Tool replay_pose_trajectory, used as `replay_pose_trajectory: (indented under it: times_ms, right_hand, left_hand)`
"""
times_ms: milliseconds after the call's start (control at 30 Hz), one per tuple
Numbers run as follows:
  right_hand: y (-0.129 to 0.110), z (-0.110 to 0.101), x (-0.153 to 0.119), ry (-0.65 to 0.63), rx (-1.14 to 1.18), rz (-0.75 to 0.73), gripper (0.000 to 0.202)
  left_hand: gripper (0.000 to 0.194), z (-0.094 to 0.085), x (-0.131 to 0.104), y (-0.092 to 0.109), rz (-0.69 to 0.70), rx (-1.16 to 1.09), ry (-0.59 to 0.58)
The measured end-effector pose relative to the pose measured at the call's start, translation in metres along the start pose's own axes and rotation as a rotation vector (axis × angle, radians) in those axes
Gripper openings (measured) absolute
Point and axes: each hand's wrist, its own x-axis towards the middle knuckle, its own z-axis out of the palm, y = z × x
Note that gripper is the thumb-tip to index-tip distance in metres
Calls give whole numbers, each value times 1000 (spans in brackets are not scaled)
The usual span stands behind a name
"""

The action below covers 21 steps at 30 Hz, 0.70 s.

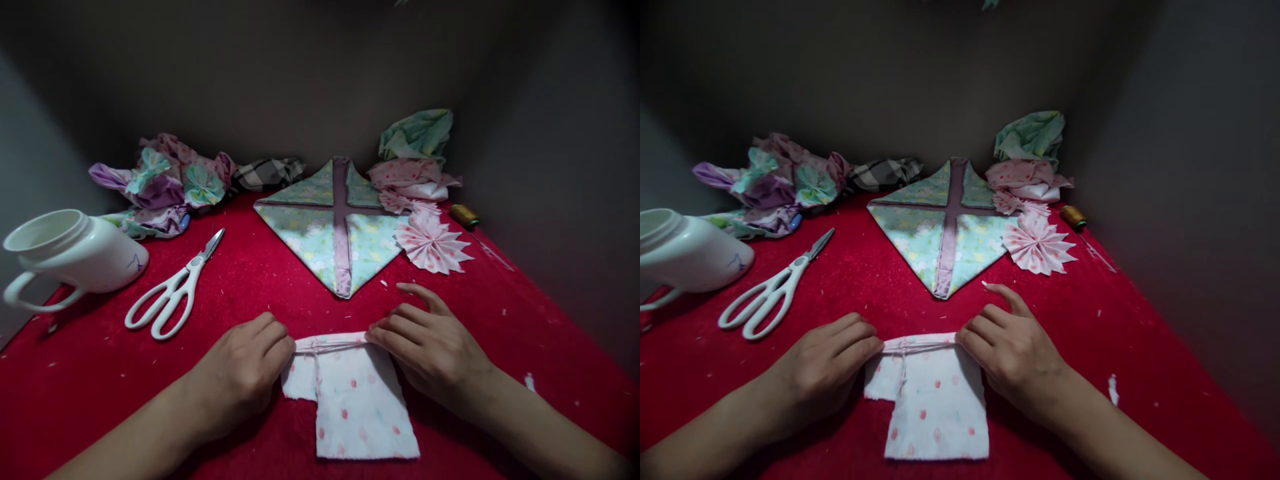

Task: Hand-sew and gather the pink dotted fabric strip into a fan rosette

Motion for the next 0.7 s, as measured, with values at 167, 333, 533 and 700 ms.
replay_pose_trajectory:
  times_ms: [167, 333, 533, 700]
  right_hand:
    - [-1, 1, 0, -10, 6, 65, 26]
    - [-2, 0, -2, -6, -2, 91, 25]
    - [-6, -2, 0, -40, 56, 127, 17]
    - [-9, -1, 4, -2, 160, 219, 17]
  left_hand:
    - [28, -1, 1, 3, 20, 99, -5]
    - [29, -1, 0, 5, 23, 128, 1]
    - [29, -1, -1, 6, 30, 147, -12]
    - [26, 0, 1, 6, 15, 132, -7]
